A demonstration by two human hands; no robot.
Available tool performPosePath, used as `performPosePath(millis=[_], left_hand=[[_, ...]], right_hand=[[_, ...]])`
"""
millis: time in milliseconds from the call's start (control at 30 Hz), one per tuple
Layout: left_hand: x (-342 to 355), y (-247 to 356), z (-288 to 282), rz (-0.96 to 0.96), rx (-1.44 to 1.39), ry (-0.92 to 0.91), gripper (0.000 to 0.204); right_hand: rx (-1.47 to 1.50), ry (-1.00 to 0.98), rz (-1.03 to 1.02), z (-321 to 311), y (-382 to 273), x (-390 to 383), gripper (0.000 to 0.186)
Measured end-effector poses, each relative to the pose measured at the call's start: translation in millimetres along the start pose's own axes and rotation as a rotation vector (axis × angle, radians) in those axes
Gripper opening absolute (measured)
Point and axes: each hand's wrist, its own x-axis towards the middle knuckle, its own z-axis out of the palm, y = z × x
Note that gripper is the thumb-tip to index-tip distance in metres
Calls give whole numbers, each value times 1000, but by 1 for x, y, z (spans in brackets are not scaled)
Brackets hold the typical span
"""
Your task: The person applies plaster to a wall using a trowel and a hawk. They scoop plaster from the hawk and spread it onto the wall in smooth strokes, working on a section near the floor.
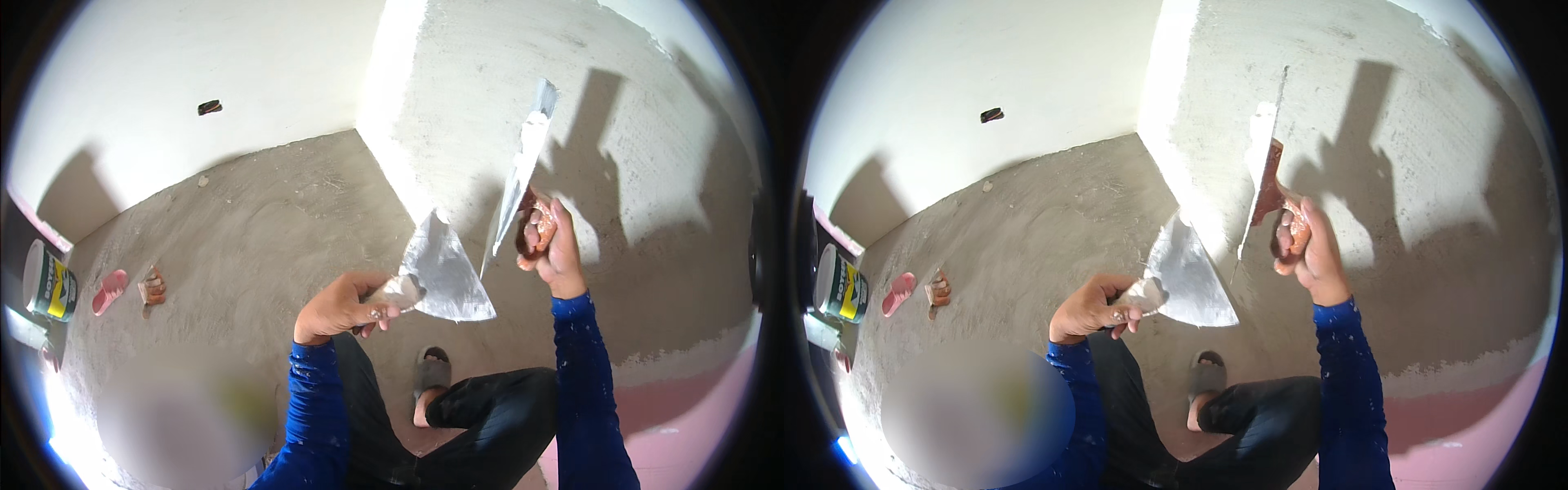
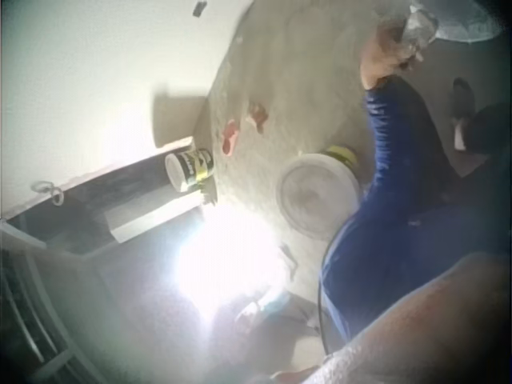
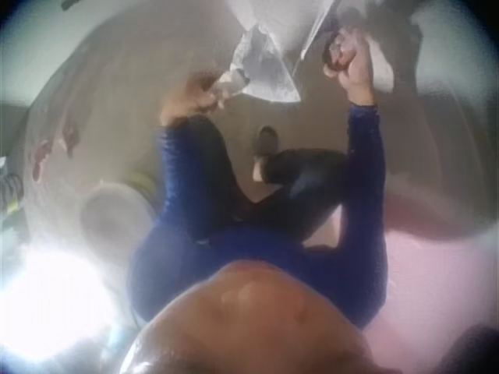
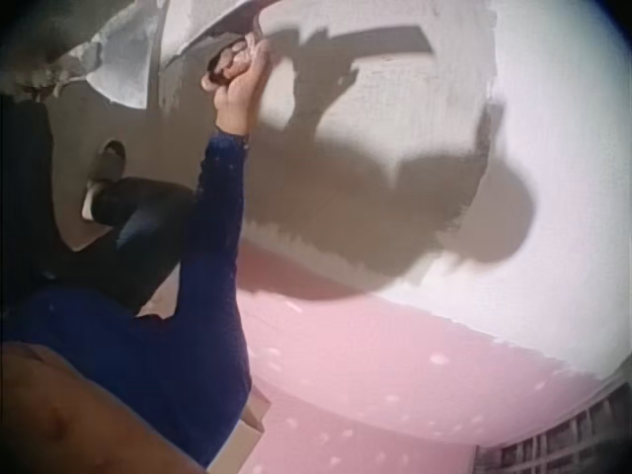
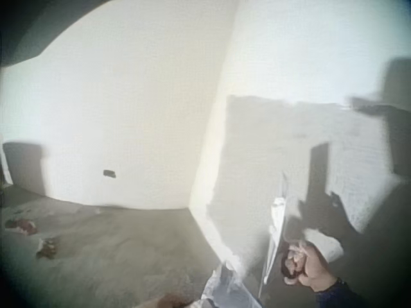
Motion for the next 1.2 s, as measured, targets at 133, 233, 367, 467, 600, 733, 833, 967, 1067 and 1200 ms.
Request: performPosePath(millis=[133,233,367,467,600,733,833,967,1067,1200], left_hand=[[12,-1,22,-27,44,-123,43],[15,3,34,-39,36,-159,39],[15,10,42,-34,-22,-93,38],[10,16,40,26,-73,27,40],[2,21,33,101,-93,78,43],[0,17,33,144,-124,131,41],[-4,14,27,242,-199,151,38],[-6,8,10,269,-170,97,39],[5,-6,9,161,-41,45,44],[27,-26,19,14,-9,-81,49]], right_hand=[[193,-77,73,9,11,6,50],[258,0,4,25,22,0,55],[237,-36,255,31,45,1,57],[-189,-339,283,14,66,0,55],[-145,-348,302,-13,96,16,51],[-373,-370,338,-38,93,30,45],[-499,-461,362,-49,67,26,42],[-304,-248,221,-36,55,16,44],[184,-135,75,-31,56,18,46],[15,25,-111,-43,69,25,45]])
